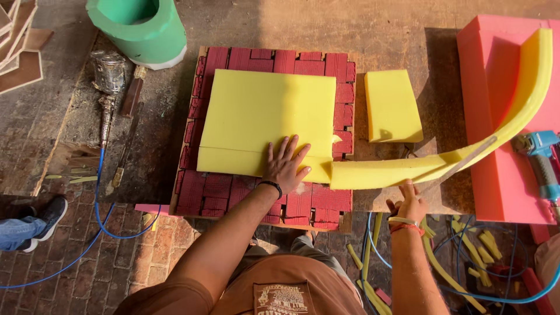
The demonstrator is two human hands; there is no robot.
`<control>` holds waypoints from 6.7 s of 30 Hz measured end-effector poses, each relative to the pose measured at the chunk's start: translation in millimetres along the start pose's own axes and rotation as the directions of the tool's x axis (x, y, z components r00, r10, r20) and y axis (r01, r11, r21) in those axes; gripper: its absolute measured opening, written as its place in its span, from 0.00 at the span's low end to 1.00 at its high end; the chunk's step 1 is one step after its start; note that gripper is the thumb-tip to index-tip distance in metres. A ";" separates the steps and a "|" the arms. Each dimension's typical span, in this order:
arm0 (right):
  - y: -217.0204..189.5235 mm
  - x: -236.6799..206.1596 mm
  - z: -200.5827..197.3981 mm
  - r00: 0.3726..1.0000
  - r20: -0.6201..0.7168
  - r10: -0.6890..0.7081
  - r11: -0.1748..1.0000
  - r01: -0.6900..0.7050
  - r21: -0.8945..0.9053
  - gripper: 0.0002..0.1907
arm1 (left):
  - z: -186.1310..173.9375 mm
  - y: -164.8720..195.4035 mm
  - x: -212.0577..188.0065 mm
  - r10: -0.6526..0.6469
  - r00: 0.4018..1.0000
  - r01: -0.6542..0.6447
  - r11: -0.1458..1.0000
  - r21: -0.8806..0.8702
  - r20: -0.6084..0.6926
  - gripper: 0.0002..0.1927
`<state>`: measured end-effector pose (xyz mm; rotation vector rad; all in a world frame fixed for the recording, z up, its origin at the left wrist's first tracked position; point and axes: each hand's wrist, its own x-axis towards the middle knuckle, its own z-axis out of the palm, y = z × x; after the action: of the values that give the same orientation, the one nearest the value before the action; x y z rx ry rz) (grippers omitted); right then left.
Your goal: The person uses a pneumatic nail gun to fasten a red woven foam panel to a wooden frame, then lays a yellow foam sheet on the workbench and cuts strips from it with a long knife, trimming edges and separating pieces. They then carry the cut foam pieces and a red foam strip across the workshop.
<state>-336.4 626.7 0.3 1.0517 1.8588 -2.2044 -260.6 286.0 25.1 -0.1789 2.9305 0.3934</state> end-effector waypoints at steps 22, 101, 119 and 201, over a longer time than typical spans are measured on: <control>-82.8 -101.6 95.4 0.877 0.407 -0.254 0.951 0.150 0.271 0.24 | -18.7 -7.4 -39.4 0.004 0.969 0.238 0.257 -0.937 0.248 0.50; 90.8 -127.1 37.0 0.980 -0.130 -0.148 0.988 0.140 -0.072 0.14 | 34.9 -57.4 -121.8 0.271 0.957 -0.271 0.962 0.016 -0.105 0.34; 48.6 -206.8 -8.8 0.868 0.437 -0.236 0.426 0.496 -0.756 0.18 | 32.3 41.6 -50.9 0.284 0.947 -0.294 0.954 -0.051 -0.149 0.33; 61.7 -202.9 252.1 -0.502 0.858 0.110 -0.200 0.834 0.514 0.17 | 26.3 -191.2 -170.4 -0.823 0.460 0.226 0.472 -0.852 -0.334 0.18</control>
<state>-265.8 311.5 65.1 -2.2372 2.0661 -0.5128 -62.7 126.1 -14.9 -1.8368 2.8017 1.6560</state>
